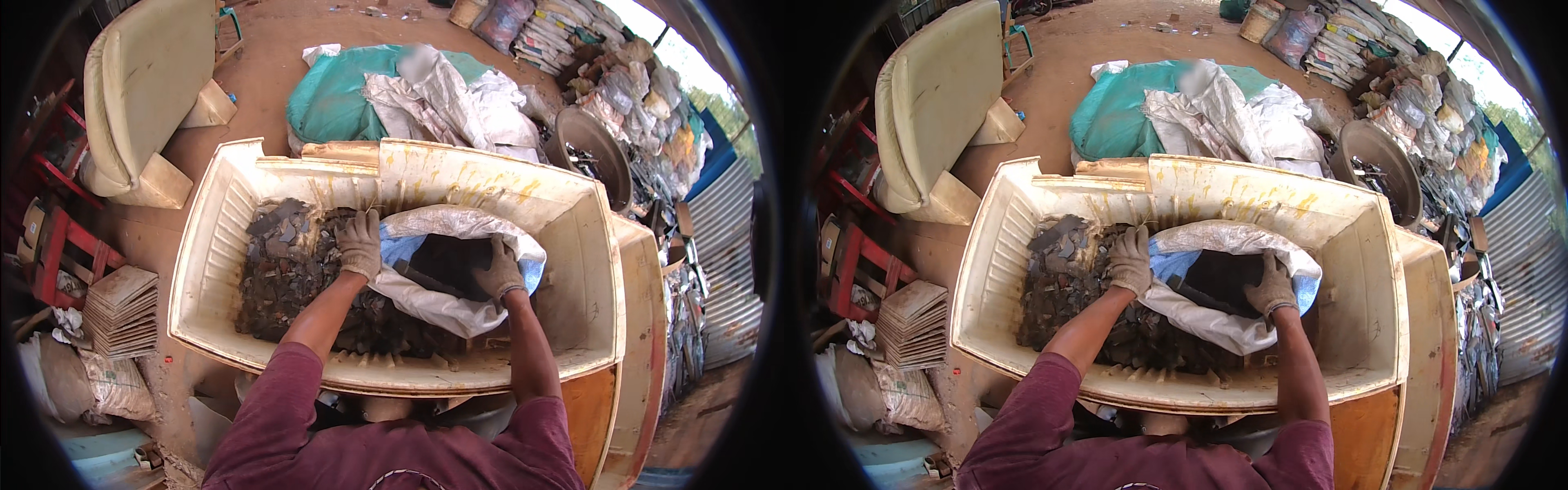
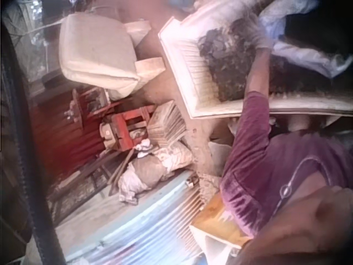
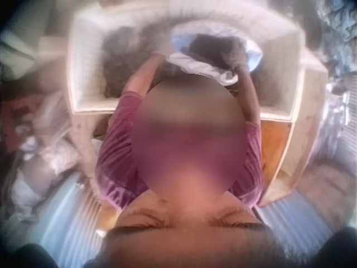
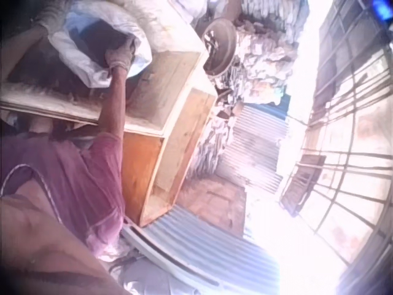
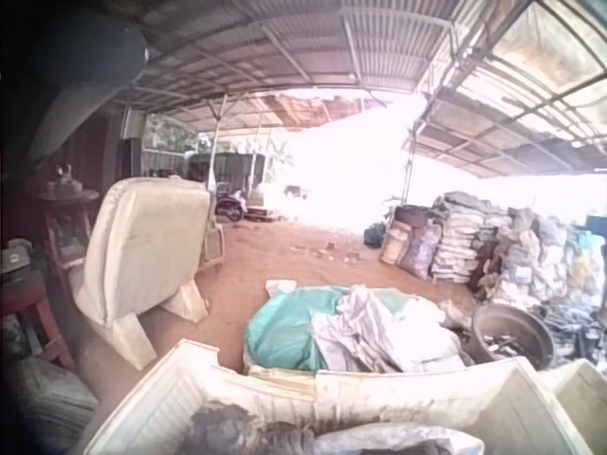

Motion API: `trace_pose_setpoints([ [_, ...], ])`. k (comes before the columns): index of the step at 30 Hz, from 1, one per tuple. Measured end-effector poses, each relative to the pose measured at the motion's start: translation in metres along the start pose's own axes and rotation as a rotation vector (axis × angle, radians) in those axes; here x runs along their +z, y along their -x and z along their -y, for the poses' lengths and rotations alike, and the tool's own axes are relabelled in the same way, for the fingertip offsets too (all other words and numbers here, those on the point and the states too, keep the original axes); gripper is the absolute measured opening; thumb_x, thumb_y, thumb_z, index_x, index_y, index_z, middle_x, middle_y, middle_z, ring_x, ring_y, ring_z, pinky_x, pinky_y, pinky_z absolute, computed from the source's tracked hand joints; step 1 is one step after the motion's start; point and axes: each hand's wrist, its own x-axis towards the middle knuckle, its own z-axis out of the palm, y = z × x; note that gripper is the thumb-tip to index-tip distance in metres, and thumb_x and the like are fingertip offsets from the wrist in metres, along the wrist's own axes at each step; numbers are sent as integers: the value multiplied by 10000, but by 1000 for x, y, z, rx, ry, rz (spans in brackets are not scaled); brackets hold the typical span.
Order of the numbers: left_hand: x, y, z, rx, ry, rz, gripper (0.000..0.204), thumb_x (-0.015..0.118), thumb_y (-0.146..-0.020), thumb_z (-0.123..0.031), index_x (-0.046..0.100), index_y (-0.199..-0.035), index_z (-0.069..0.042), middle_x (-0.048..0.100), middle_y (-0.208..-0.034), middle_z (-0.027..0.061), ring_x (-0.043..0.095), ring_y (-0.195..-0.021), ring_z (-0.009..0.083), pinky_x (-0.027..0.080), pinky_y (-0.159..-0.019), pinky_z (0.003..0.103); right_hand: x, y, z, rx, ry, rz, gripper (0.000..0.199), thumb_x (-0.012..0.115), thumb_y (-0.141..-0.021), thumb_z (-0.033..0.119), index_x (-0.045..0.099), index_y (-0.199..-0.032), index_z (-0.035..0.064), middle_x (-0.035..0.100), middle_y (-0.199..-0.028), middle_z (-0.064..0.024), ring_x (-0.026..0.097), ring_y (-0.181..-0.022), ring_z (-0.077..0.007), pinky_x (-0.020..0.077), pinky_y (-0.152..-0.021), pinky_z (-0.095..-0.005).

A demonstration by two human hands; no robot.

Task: The person sorts broken glass shards from a large white container, picking them up by hand and placing them into a sack. The person also moves a metal pan and a sack within the cluttered scrap yard environment.

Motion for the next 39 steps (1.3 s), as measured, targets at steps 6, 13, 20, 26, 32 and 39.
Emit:
trace_pose_setpoints([
  [6, 22, 2, -92, 637, 348, 622, 644, 643, -832, -239, 540, -1452, -98, 609, -1327, 152, 539, -1305, 350, 469, -1052, 512, 26, 11, 19, -288, 189, 490, 914, 825, -727, 429, 484, -1502, 83, 602, -1400, -227, 577, -1301, -412, 475, -1092, -429],
  [13, -15, 21, -35, 487, 262, 765, 816, 804, -715, -415, 559, -1437, -123, 632, -1339, 158, 577, -1295, 345, 502, -1061, 435, 17, 26, 34, -444, 221, 586, 621, 738, -835, 412, 635, -1343, 69, 698, -1264, -204, 698, -1118, -355, 550, -951, -421],
  [20, -66, 43, 98, -613, 246, 629, 644, 760, -800, -402, 624, -1303, -23, 687, -1244, 250, 658, -1174, 389, 516, -1015, 461, 130, 82, 128, -365, -455, 1275, 510, 645, -939, 411, 660, -1279, 31, 689, -1248, -243, 680, -1118, -417, 527, -988, -455],
  [26, -44, 96, 115, -565, 247, 1226, 1079, 753, -757, -660, 393, -1579, -60, 493, -1554, 199, 538, -1387, 324, 430, -1158, 452, 225, 34, 103, -348, -82, 582, 716, 568, -956, 507, 540, -1427, -32, 505, -1489, -309, 447, -1435, -419, 330, -1204, -474],
  [32, -5, 117, 104, -736, 278, 1277, 1008, 736, -800, -650, 380, -1589, -134, 414, -1607, 196, 481, -1435, 325, 434, -1163, 446, 265, 32, 116, -280, -55, 425, 1007, 508, -936, 665, 238, -1597, -44, 202, -1658, -322, 171, -1556, -459, 151, -1279, -477],
  [39, -19, 129, 88, -768, 195, 1111, 869, 844, -771, -412, 449, -1542, -338, 370, -1589, 166, 473, -1407, 422, 440, -1143, 543, 285, 28, 109, -222, -218, 499, 1176, 479, -873, 824, 154, -1628, -17, 159, -1684, -291, 128, -1577, -421, 121, -1292, -451],
])
